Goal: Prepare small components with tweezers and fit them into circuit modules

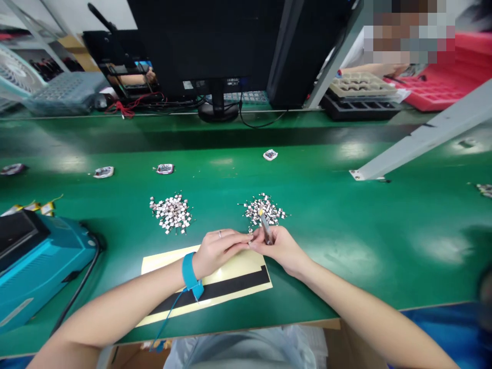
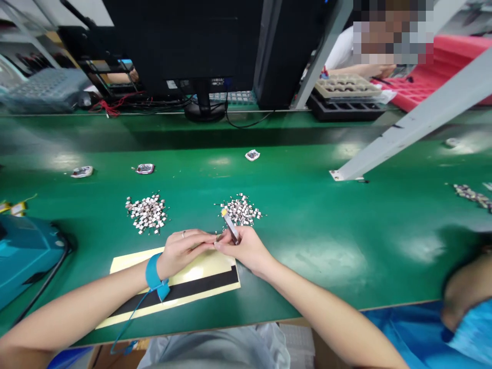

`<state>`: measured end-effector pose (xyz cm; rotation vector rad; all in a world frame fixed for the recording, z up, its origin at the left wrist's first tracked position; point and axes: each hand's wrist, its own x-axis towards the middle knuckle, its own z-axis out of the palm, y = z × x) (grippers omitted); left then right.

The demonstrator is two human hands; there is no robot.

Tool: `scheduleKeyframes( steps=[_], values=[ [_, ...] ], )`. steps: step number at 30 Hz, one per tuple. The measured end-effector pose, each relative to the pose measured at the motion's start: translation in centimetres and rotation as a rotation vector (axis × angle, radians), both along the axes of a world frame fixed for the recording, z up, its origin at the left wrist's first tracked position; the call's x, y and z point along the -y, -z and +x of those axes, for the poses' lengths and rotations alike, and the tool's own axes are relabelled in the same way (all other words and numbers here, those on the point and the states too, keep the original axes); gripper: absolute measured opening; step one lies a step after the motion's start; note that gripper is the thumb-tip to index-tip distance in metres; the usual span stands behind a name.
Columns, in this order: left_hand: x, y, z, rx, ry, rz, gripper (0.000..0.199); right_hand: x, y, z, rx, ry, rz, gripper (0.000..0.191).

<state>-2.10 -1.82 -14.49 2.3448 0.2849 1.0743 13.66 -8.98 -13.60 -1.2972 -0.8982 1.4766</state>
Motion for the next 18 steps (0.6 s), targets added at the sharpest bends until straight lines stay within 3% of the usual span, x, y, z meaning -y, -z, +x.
scheduleKeyframes(
  steps=[4,7,10,14,18],
  values=[
    [0.4,0.2,0.2,-0.002,0.003,-0.09,0.016,0.2,-0.1,0.3,0.029,0.0,-0.02,0.03],
    [0.2,-0.2,0.4,-0.039,0.056,-0.157,0.017,0.2,0.3,0.8,0.187,-0.043,-0.034,0.029],
    [-1.7,-1.4,0.0,-0.221,0.041,-0.115,0.018,0.0,0.6,1.9,0.41,-0.026,0.02,0.029],
    [-6.6,-3.1,-2.5,-0.634,-0.299,0.084,0.019,0.1,0.6,3.5,0.846,0.022,0.218,0.03],
    [-10.6,-3.0,-4.8,-0.925,-0.605,0.205,0.018,1.0,0.0,3.7,1.06,-0.265,0.279,0.021]
  ],
)
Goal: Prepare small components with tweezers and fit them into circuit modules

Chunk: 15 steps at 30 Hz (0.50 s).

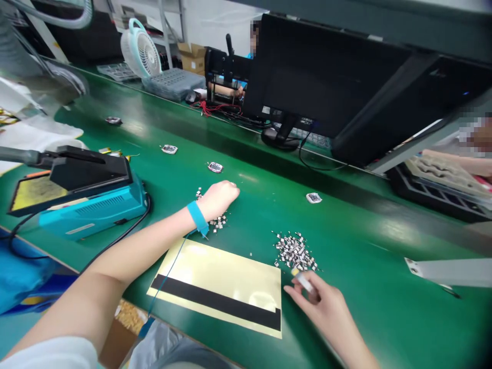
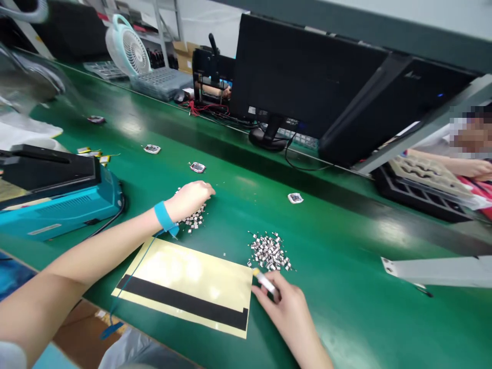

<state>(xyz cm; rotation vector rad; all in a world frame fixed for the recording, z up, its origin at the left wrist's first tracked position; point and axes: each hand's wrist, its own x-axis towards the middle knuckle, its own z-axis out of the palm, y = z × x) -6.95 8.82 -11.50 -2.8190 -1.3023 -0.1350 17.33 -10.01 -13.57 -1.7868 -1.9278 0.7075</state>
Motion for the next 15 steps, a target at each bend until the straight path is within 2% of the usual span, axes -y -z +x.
scheduleKeyframes(
  steps=[4,8,12,15],
  values=[
    [-1.2,1.2,-0.7,-0.094,-0.073,-0.031,0.014,0.8,-1.3,-1.0,0.12,-0.224,-0.214,0.009],
    [-1.1,1.7,-0.6,-0.119,-0.086,-0.048,0.017,1.2,-2.4,-1.4,0.127,-0.289,-0.333,0.009],
    [-0.7,0.6,-0.1,-0.095,-0.063,-0.047,0.016,1.7,-2.3,-1.6,0.09,-0.319,-0.306,0.015],
    [0.7,-0.9,0.9,0.139,-0.01,-0.111,0.013,2.1,-1.7,-2.0,0.158,-0.34,-0.251,0.015]
  ],
)
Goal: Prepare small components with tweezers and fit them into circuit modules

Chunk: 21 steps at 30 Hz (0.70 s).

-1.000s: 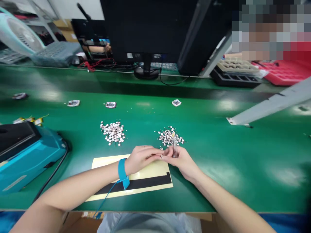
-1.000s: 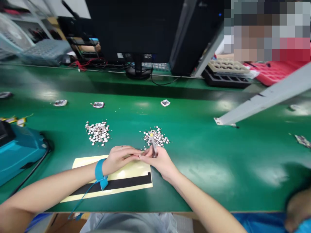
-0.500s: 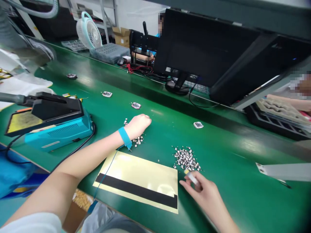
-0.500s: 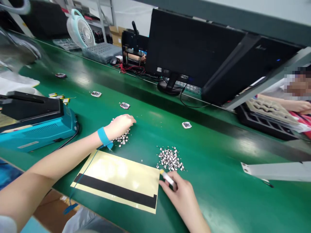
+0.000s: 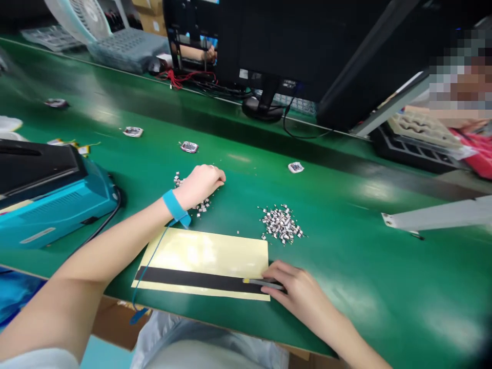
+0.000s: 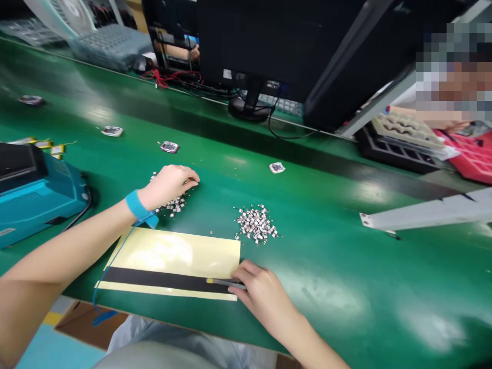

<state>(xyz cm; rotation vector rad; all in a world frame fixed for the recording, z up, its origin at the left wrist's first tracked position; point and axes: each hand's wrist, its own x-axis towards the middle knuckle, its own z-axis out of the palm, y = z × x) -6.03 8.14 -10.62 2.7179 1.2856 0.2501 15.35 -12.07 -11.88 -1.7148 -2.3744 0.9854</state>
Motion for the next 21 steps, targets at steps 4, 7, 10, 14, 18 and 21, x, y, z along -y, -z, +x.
scheduleKeyframes(
  steps=[4,7,10,14,18,21],
  values=[
    [4.0,-0.6,2.1,0.624,0.079,-0.464,0.01,0.4,0.3,-0.1,0.068,-0.044,0.052,0.017],
    [7.1,0.9,3.7,0.89,0.08,-0.906,0.017,0.4,0.2,-0.1,0.095,-0.051,0.056,0.02],
    [9.0,3.0,4.8,0.935,0.047,-1.093,0.019,0.3,0.1,-0.2,0.147,-0.04,0.061,0.018],
    [9.6,4.7,5.2,0.93,-0.053,-1.135,0.013,0.4,0.2,-0.4,0.218,-0.046,0.099,0.014],
    [9.4,4.8,5.1,0.941,-0.095,-1.118,0.013,0.6,0.3,-0.6,0.31,-0.102,0.164,0.017],
    [9.5,4.7,5.1,0.959,-0.056,-1.142,0.011,0.7,0.5,-0.6,0.341,-0.128,0.2,0.016]
  ],
)
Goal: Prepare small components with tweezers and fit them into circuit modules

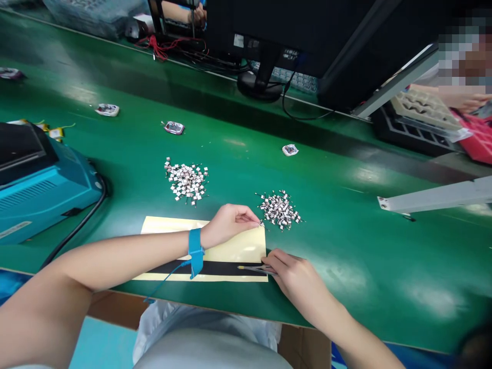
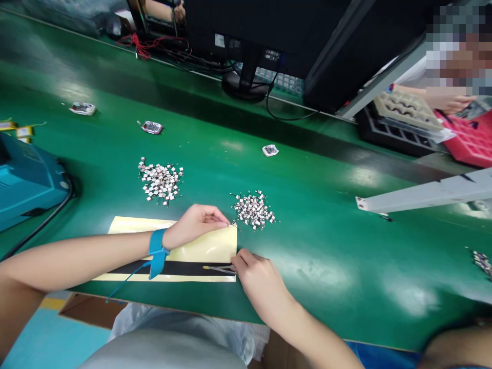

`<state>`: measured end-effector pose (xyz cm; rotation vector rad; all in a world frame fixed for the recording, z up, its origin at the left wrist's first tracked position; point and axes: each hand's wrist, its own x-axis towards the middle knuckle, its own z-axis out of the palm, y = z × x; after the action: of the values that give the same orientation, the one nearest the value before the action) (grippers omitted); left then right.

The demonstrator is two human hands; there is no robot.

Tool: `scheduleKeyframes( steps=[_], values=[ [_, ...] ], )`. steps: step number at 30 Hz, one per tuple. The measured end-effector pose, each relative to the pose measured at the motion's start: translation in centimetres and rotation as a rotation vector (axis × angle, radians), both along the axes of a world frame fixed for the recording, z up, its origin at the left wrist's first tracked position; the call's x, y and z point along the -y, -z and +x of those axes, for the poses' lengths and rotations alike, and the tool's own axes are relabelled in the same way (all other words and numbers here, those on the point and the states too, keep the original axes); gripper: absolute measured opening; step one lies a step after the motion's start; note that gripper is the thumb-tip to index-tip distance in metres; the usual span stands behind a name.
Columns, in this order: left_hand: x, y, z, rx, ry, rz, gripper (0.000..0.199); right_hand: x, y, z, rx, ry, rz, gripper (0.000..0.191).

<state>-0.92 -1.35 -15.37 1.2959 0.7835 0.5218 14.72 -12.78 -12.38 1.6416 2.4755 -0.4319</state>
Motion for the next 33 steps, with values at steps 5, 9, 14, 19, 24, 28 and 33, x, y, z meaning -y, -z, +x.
scheduleKeyframes(
  steps=[5,9,14,19,24,28,33],
  values=[
    [0.1,0.2,0.1,0.052,-0.01,0.005,0.01,0.2,0.0,-0.1,-0.018,-0.03,0.055,0.021],
    [0.0,0.3,0.1,0.069,-0.05,-0.008,0.013,0.3,-0.2,-0.3,0.012,-0.038,0.06,0.017],
    [0.2,0.4,0.0,0.105,-0.064,0.014,0.017,-0.8,-0.3,0.3,-0.213,0.128,-0.162,0.013],
    [0.9,0.2,-0.2,0.064,-0.037,0.26,0.012,-2.6,0.5,1.5,-0.657,0.419,-0.286,0.011],
    [1.5,-0.6,-0.4,0.0,-0.008,0.556,0.009,-3.7,0.9,0.6,-1.183,0.699,-0.322,0.023],
    [1.5,-1.0,-0.6,-0.033,0.015,0.709,0.008,-3.8,1.1,-0.4,-1.359,0.757,-0.362,0.024],
    [1.5,-0.8,-0.6,-0.034,0.008,0.819,0.009,-3.6,1.3,-0.6,-1.402,0.752,-0.366,0.02]
  ],
)
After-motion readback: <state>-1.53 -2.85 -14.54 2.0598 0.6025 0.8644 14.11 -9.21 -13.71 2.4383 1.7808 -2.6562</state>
